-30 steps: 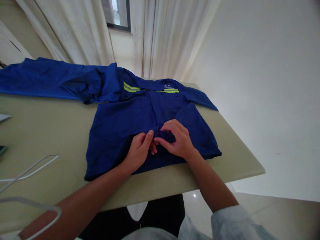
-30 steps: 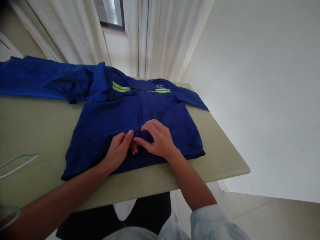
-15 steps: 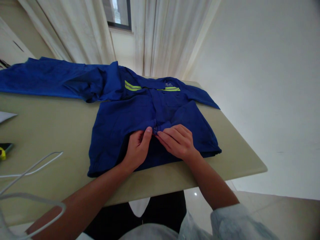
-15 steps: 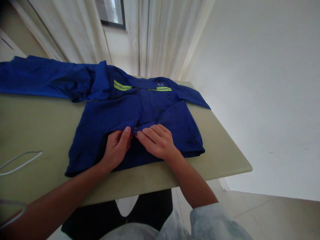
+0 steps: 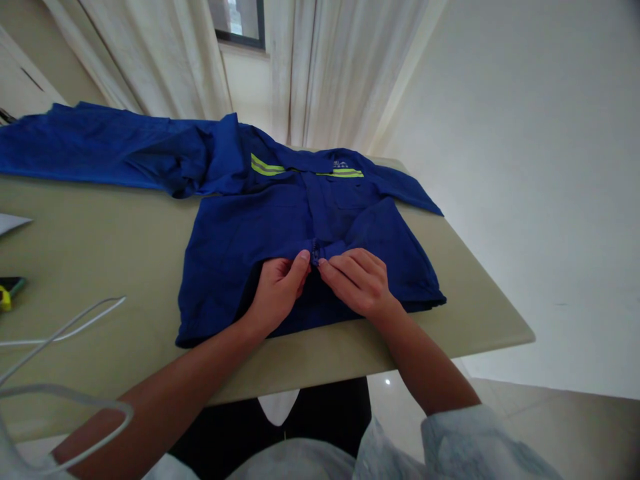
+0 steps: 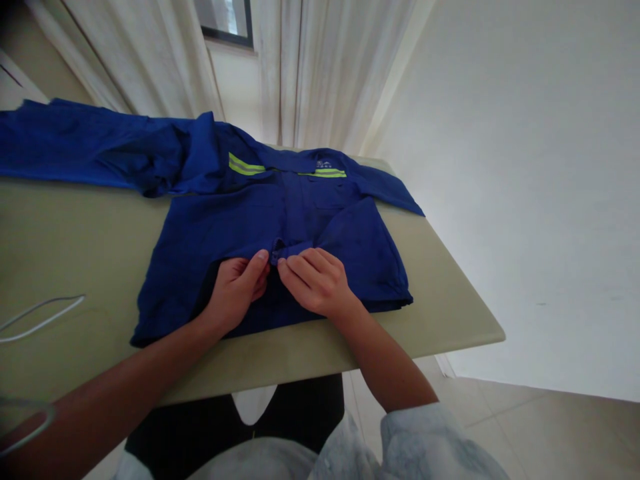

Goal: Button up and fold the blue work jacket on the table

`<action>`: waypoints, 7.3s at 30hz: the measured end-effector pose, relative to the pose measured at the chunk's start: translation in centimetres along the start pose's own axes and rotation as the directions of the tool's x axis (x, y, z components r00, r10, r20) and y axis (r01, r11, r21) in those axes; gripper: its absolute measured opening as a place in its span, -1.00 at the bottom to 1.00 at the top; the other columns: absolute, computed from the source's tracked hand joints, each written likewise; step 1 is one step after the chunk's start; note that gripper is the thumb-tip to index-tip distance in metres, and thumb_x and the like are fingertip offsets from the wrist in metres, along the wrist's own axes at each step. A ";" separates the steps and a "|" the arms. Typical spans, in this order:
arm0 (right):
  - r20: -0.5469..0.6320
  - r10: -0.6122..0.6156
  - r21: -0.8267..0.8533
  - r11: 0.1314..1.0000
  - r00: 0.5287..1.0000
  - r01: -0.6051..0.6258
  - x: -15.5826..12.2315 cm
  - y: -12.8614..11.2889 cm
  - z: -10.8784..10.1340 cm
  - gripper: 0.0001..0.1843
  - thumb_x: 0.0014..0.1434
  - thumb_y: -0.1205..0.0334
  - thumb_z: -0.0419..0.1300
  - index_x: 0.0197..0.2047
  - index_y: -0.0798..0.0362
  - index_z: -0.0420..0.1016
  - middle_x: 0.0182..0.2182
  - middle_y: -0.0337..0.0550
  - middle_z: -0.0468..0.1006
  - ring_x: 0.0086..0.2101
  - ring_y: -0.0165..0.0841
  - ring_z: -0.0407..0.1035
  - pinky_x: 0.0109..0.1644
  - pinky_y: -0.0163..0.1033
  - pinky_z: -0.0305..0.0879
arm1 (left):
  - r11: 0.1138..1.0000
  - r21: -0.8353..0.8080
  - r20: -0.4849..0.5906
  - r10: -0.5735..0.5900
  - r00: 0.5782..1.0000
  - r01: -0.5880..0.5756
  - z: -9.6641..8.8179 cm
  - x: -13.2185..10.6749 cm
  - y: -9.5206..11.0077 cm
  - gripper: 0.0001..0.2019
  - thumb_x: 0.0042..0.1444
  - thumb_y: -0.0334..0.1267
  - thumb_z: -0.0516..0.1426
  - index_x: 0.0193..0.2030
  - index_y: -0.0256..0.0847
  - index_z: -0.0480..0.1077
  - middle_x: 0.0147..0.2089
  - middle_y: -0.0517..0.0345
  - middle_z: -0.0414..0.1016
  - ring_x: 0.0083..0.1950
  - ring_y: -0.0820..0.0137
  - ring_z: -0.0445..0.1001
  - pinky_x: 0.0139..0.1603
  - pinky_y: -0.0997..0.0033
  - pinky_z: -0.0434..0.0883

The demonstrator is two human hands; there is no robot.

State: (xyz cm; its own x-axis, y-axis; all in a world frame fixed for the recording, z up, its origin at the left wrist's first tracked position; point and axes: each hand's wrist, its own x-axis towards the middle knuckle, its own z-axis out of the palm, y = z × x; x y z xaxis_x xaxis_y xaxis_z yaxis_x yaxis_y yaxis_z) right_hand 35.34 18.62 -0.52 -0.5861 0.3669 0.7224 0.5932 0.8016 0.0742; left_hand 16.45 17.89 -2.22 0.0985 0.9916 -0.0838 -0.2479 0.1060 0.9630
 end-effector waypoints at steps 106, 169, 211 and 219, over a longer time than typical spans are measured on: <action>0.087 0.417 0.549 0.738 0.905 -0.392 1.7 0.8 0.6 -0.78 0.45 0.15 0.22 -0.28 -0.02 0.47 -0.34 -0.20 0.52 -0.31 -0.33 0.40 -0.17 -0.15 0.36 | 0.999 0.032 -0.016 0.003 1.000 -0.003 1.0 -1.1 -0.1 -0.44 0.12 0.30 0.27 -0.51 -0.21 0.41 -0.57 0.22 0.33 -0.60 0.54 0.19 -0.61 0.48 0.16; 0.202 0.399 0.524 0.727 0.894 -0.443 1.6 1.4 0.1 -0.92 0.34 0.20 0.32 -0.15 -0.01 0.64 -0.27 -0.17 0.62 -0.24 -0.31 0.50 -0.09 -0.16 0.45 | 0.644 0.628 0.315 0.302 0.900 -0.436 -2.5 0.7 3.3 -0.82 0.27 -0.12 0.25 -0.11 -0.15 0.58 -0.32 0.17 0.63 -0.34 0.37 0.55 -0.27 0.42 0.41; 0.584 0.285 0.699 0.299 0.760 -0.649 1.4 3.2 -2.1 -0.76 0.26 0.07 0.41 -0.22 0.08 0.62 -0.27 -0.18 0.55 -0.28 -0.37 0.43 -0.19 -0.28 0.37 | -0.243 0.448 0.755 0.617 0.219 -0.860 -3.0 -0.1 2.6 -0.83 0.33 -0.43 0.21 0.01 -0.18 0.49 -0.14 0.09 0.63 -0.18 0.35 0.53 -0.11 0.27 0.45; 0.680 0.198 0.649 0.284 0.706 -0.705 1.2 3.5 -2.2 -0.74 0.30 0.04 0.36 -0.17 0.09 0.57 -0.28 -0.19 0.55 -0.29 -0.38 0.41 -0.16 -0.28 0.37 | -0.368 0.376 0.794 0.601 0.091 -0.850 -2.8 -0.3 3.4 -0.87 0.34 -0.46 0.20 -0.02 -0.24 0.51 -0.16 0.12 0.65 -0.21 0.39 0.55 -0.13 0.30 0.48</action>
State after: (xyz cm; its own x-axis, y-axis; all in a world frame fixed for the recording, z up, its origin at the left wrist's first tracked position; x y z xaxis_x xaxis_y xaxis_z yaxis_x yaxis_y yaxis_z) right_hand 37.94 20.76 2.14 -0.6718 0.7385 0.0570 0.2235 0.2755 -0.9350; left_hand 12.85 18.13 0.38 0.6249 0.0950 0.7749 0.3701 -0.9100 -0.1869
